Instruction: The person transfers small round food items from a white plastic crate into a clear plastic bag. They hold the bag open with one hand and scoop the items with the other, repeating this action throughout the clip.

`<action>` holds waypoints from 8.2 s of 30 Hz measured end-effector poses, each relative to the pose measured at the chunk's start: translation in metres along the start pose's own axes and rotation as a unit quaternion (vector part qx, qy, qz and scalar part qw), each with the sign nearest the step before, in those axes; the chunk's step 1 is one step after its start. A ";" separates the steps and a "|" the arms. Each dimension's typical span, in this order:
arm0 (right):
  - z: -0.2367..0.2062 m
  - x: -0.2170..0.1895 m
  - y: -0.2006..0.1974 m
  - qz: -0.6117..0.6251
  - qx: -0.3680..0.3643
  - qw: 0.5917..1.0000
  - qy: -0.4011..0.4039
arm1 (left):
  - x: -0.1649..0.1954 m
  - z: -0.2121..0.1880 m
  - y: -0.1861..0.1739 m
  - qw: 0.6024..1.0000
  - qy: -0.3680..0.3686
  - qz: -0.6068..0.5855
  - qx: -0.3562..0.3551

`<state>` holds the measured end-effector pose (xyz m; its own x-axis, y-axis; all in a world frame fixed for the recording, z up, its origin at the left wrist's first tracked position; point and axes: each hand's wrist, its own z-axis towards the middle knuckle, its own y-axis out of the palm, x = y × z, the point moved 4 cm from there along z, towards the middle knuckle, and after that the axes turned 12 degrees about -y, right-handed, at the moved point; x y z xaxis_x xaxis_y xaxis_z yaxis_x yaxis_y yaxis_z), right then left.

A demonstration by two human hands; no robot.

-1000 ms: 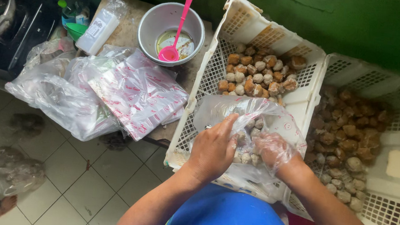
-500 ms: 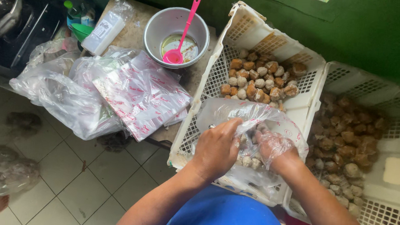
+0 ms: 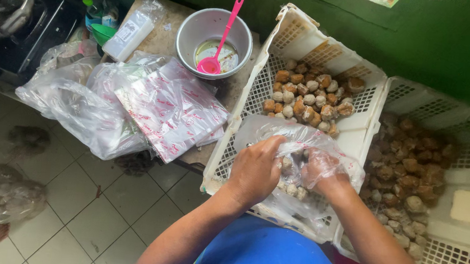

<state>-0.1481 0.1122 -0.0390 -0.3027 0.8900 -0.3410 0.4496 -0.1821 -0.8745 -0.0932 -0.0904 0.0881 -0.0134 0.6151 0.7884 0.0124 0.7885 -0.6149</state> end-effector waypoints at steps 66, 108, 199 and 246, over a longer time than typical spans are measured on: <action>-0.005 0.031 0.012 -0.095 -0.081 0.992 -0.012 | -0.001 -0.012 -0.007 0.996 -0.005 -0.087 0.025; 0.001 0.004 0.018 -0.105 -0.009 0.978 -0.182 | -0.004 -0.012 -0.016 0.992 0.028 -0.117 0.039; -0.010 -0.044 0.007 -0.018 0.166 0.911 -0.378 | 0.012 -0.033 -0.025 0.992 0.016 0.010 0.127; 0.045 -0.086 0.026 -0.089 0.021 0.950 -0.300 | 0.009 -0.045 -0.020 0.985 -0.056 -0.142 0.078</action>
<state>-0.1484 0.0122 -0.0482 -0.8006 0.5125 -0.3105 0.3165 -0.0784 -0.9453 -0.0486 -0.1003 0.1086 -0.1041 0.3598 0.9272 -0.1618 0.9137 -0.3727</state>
